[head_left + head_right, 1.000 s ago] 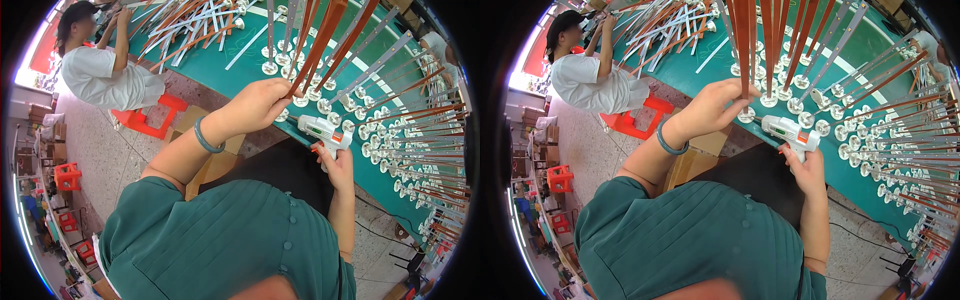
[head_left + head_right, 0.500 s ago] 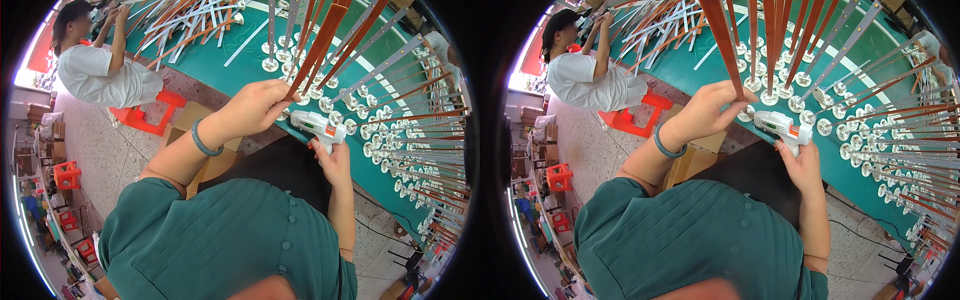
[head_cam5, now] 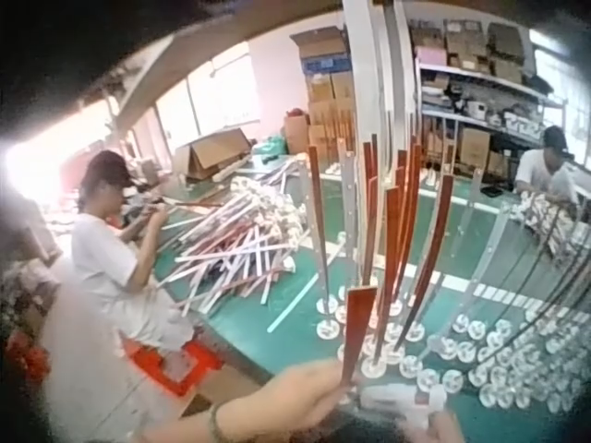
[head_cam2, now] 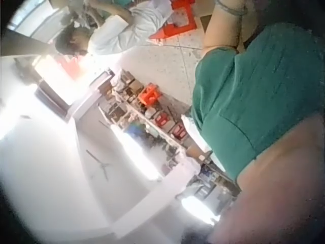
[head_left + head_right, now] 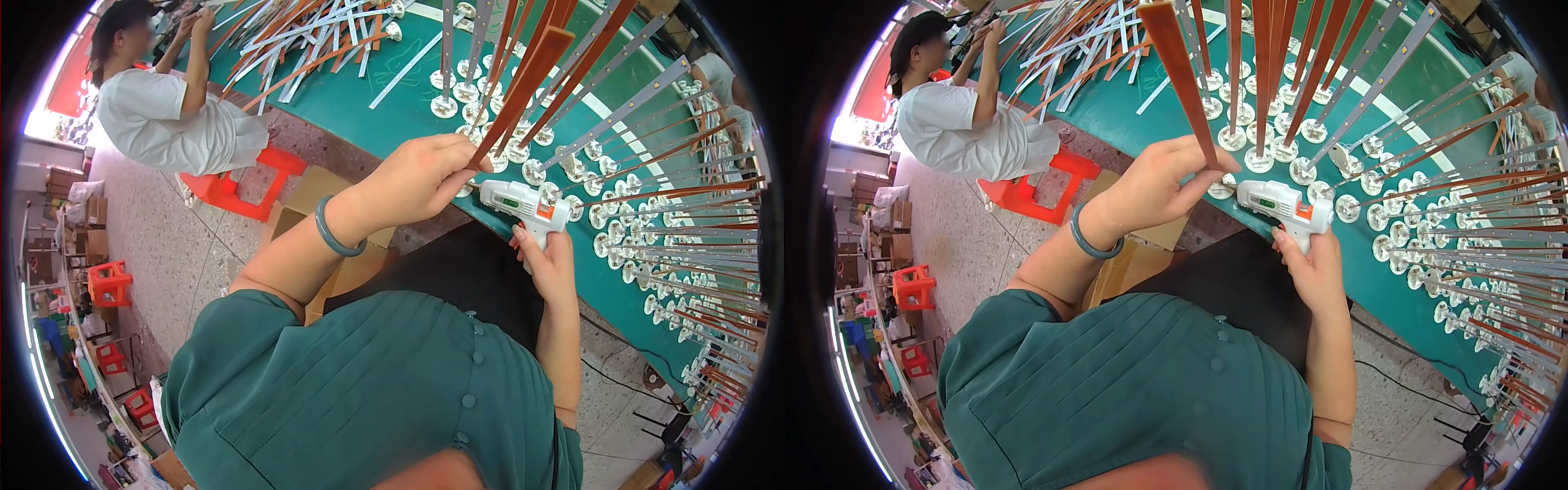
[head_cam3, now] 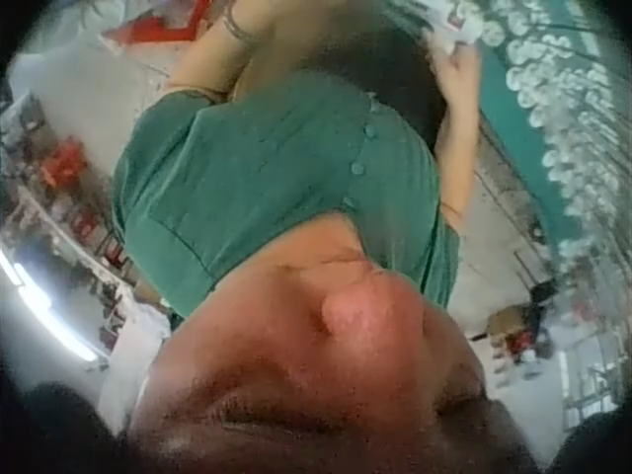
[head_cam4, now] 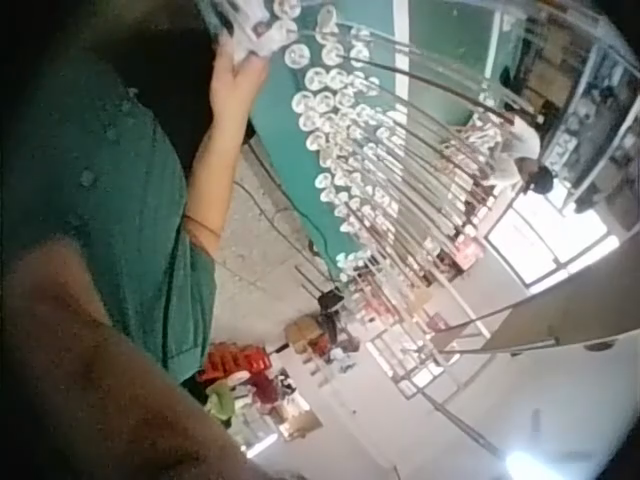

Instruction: Assembling small items by gluing rods and strips to circular bases using a hot glue gun at a factory workstation.

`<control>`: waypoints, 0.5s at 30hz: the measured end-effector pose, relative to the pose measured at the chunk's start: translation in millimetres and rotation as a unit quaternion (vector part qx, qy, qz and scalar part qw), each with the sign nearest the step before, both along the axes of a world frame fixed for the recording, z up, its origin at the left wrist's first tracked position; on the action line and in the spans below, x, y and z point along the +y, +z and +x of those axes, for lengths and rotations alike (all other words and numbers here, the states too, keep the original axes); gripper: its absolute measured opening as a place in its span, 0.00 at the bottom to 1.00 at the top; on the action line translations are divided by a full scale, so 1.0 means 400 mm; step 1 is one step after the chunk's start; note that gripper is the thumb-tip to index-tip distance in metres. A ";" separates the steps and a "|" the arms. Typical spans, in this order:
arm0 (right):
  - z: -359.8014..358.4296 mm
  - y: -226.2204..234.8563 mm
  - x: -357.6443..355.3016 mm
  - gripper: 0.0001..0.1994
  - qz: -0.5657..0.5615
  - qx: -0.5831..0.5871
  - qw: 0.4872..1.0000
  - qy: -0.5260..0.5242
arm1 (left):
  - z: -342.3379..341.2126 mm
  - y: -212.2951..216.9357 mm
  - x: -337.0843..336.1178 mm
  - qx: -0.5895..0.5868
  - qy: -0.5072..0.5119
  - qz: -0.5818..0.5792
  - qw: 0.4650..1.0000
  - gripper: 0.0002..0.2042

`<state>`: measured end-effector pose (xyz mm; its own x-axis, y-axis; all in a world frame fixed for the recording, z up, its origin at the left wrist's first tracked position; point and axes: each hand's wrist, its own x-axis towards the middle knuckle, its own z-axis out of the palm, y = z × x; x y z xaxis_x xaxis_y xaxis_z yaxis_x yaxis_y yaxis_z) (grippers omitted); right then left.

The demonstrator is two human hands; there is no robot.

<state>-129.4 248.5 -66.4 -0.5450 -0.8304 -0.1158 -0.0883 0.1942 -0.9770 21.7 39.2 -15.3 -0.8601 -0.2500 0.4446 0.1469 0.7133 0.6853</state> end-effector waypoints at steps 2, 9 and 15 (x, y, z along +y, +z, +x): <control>-0.009 -0.012 0.011 0.11 -0.005 -0.015 1.000 0.001 | 0.006 0.007 0.001 -0.006 -0.013 -0.004 1.000 0.09; -0.026 -0.012 0.050 0.15 -0.060 -0.116 0.991 0.003 | 0.011 0.006 -0.083 0.038 0.125 -0.054 0.990 0.08; -0.029 -0.014 0.053 0.15 -0.060 -0.114 0.992 -0.005 | -0.059 -0.027 -0.133 0.035 0.146 0.016 0.989 0.08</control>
